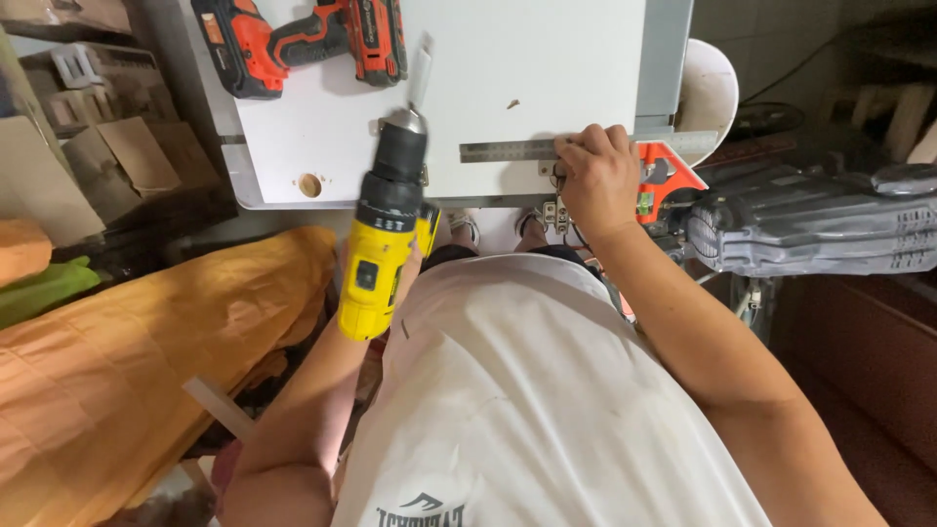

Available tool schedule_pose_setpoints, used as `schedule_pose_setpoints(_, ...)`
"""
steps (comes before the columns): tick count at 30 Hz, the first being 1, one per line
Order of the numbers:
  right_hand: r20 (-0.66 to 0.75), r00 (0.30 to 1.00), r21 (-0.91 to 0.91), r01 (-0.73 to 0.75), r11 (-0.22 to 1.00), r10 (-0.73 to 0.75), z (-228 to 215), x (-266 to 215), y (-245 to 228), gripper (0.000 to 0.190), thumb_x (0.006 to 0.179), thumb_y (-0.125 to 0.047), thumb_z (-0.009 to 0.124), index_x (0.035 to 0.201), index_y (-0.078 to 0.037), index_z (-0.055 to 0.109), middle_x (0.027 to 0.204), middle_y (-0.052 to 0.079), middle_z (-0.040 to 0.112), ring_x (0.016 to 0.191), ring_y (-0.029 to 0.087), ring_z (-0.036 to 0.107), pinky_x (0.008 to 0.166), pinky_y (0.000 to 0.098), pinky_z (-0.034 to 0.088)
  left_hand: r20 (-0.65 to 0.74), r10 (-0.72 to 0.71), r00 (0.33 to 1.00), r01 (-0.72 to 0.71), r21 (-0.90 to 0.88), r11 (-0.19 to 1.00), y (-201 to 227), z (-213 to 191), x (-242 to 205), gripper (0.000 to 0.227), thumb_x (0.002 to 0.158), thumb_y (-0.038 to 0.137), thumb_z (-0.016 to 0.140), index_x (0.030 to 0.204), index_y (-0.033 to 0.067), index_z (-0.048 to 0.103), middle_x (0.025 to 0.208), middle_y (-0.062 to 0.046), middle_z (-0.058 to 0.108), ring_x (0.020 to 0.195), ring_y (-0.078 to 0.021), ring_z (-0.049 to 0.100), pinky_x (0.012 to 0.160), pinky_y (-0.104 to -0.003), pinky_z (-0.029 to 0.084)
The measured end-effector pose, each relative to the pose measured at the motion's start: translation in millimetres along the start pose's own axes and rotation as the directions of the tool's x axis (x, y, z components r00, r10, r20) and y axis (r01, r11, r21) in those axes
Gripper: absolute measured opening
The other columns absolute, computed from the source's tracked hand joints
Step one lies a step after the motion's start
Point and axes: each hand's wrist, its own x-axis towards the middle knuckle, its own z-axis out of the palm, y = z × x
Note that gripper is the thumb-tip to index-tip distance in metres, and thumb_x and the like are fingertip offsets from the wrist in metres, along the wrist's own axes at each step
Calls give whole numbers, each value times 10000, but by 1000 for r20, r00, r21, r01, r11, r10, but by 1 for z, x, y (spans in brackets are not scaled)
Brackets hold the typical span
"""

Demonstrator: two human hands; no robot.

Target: Installing metal hinges onto a cabinet door using a ruler for alignment and a power drill for fastening.

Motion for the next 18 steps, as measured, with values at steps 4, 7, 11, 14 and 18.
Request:
schedule_pose_setpoints(4,-11,1000,-3,14,1000,-14,2,-1,0,75,949,-187,767,948,-234,825,930,-41,575,910,217,563,755,339,445,293,-14,956,80,-216,973,2,5,57,281,935,307,788,1028,111,609,903,-40,678,867,-186,679,821,-284,544)
schedule_pose_setpoints(7,6,1000,-3,26,1000,-26,5,-2,4,80,924,-187,781,970,-222,835,925,-23,573,899,240,554,740,356,441,561,46,826,213,-387,897,11,11,105,309,929,331,795,1043,138,582,927,-13,668,907,-178,672,825,-269,532)
schedule_pose_setpoints(11,32,999,12,22,1000,-22,-12,8,-8,222,849,-21,716,973,-176,817,901,5,560,837,280,504,675,392,407,743,34,668,312,-321,894,40,21,137,441,914,355,834,1157,113,557,1090,-62,681,1056,-197,691,928,-275,580)
schedule_pose_setpoints(14,36,999,8,20,1000,-20,-22,14,-17,362,807,126,611,961,-146,793,883,12,541,778,294,443,623,401,375,638,-4,770,106,-122,987,53,45,156,408,896,391,821,999,138,519,928,-36,608,851,-138,596,783,-247,542)
schedule_pose_setpoints(18,19,1000,2,25,1000,-25,-21,13,-17,377,785,136,619,968,-144,794,890,10,547,775,289,444,625,397,377,540,129,831,135,-422,896,55,65,173,401,897,346,725,696,259,389,560,108,425,493,-21,406,641,-222,430)
